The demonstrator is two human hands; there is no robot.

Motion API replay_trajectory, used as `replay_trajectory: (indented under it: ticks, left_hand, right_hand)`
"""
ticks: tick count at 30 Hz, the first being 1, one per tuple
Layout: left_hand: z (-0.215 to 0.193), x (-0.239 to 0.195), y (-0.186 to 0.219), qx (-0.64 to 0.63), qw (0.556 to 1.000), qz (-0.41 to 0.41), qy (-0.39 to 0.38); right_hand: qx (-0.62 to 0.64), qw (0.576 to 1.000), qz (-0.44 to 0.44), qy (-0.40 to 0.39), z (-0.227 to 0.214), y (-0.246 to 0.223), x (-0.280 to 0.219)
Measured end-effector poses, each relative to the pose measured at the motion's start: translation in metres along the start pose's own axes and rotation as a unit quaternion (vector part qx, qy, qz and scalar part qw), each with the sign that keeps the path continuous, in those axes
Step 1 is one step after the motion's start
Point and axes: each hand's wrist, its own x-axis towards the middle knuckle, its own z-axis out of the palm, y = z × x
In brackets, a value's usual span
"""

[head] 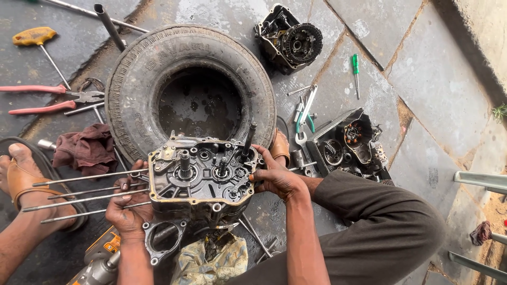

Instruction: The person sits on the ground and works on a motorcycle engine crankcase resting on a tire. They loosen and remove bolts by hand and with a cordless impact wrench, reposition the crankcase cover, and wipe parts and hands with a rag while other engine components and hand tools lie around the work area.

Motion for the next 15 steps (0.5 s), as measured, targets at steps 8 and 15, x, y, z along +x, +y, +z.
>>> replay_trajectory:
  ticks: [8,15]
  left_hand:
    - [-0.002,0.000,0.001,-0.002,1.000,-0.002,-0.004]
    - [-0.004,-0.001,-0.001,0.005,1.000,0.000,0.008]
  right_hand:
    - [-0.012,1.000,0.000,0.007,0.013,-0.009,-0.006]
    - [-0.003,0.999,0.011,0.038,0.027,-0.017,-0.005]
